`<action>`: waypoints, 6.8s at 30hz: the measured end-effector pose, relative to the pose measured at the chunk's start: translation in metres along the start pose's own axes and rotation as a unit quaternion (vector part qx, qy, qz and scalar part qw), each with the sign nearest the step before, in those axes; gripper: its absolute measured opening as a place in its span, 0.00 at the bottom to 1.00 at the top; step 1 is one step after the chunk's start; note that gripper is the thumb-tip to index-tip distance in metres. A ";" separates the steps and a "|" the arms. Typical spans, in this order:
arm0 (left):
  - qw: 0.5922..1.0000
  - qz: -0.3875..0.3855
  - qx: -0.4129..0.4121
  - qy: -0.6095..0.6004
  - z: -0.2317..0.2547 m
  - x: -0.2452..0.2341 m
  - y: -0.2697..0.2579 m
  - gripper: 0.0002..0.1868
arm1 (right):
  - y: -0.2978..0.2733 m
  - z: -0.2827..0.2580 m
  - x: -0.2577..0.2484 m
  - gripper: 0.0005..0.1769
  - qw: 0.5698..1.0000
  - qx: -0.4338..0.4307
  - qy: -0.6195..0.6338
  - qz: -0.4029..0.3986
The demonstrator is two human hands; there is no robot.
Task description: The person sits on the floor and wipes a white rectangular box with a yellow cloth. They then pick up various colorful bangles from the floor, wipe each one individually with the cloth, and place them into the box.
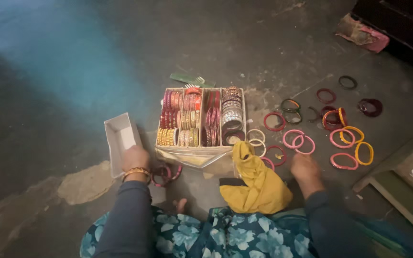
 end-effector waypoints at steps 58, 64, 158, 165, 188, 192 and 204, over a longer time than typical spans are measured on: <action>0.831 0.063 0.179 -0.522 0.171 -0.157 -0.076 0.17 | -0.066 -0.164 -0.046 0.16 0.836 -0.180 0.420 -0.304; 0.830 0.058 0.177 -0.526 0.173 -0.160 -0.072 0.17 | -0.066 -0.163 -0.068 0.15 0.595 0.096 0.697 -0.388; 0.738 -0.093 0.034 -0.667 0.206 -0.116 -0.064 0.29 | 0.083 -0.271 -0.081 0.36 0.960 -0.058 0.243 0.124; 0.720 -0.081 0.001 -0.690 0.208 -0.139 -0.065 0.28 | 0.031 -0.341 -0.093 0.24 0.935 -0.290 0.025 0.202; 0.716 -0.133 0.036 -0.684 0.209 -0.119 -0.069 0.29 | 0.041 -0.326 -0.081 0.25 0.919 -0.267 0.289 -0.001; 0.707 -0.131 0.065 -0.692 0.209 -0.111 -0.061 0.25 | 0.019 -0.245 -0.081 0.19 0.949 -0.255 0.183 0.011; 0.722 -0.124 0.175 -0.658 0.222 -0.122 -0.083 0.23 | -0.027 -0.057 0.053 0.14 0.934 -0.271 -0.119 -0.200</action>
Point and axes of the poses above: each hand's wrist, its own y-axis towards the middle knuckle, its own x-axis out of the palm, z = x × y, the point moved 5 cm from there along y, towards the middle knuckle, and after that the axes turned 12 degrees about x, right-handed, at the moved point
